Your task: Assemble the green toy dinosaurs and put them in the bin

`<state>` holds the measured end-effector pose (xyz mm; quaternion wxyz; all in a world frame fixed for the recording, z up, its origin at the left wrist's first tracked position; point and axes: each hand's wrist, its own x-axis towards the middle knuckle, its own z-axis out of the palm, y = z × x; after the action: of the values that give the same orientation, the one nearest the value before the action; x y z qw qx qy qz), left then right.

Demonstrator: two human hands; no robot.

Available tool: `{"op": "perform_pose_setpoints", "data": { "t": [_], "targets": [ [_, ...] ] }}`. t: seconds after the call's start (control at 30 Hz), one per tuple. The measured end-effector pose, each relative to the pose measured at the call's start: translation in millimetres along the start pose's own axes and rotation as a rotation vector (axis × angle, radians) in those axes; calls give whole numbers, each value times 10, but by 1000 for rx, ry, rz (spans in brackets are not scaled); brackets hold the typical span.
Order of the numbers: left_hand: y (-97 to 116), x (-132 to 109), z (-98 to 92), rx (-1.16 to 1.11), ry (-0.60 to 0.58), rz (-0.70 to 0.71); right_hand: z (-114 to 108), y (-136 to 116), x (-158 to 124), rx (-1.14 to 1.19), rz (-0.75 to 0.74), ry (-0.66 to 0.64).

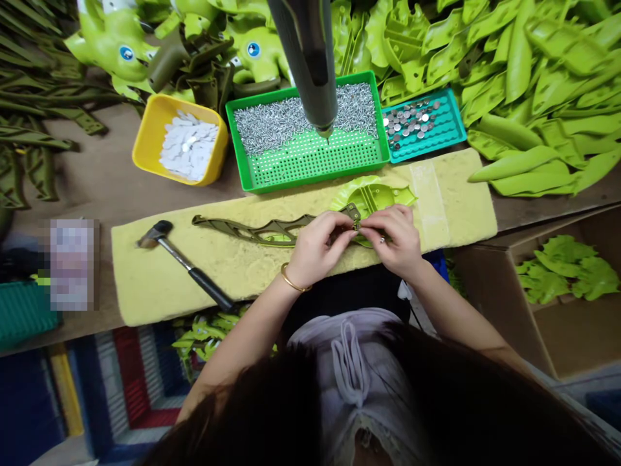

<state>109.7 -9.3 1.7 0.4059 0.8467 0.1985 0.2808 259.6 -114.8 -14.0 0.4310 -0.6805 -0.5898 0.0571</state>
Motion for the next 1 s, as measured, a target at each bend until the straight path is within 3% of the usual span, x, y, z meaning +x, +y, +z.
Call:
{"op": "perform_pose_setpoints", "data": {
  "t": [0.73,1.0],
  "targets": [
    [-40,-29,34,25,12,55,7,31,-6,-33,-103,12],
    [-67,-33,26,154,-7,177,-9,18,-10,-36,-95,-26]
  ]
}}
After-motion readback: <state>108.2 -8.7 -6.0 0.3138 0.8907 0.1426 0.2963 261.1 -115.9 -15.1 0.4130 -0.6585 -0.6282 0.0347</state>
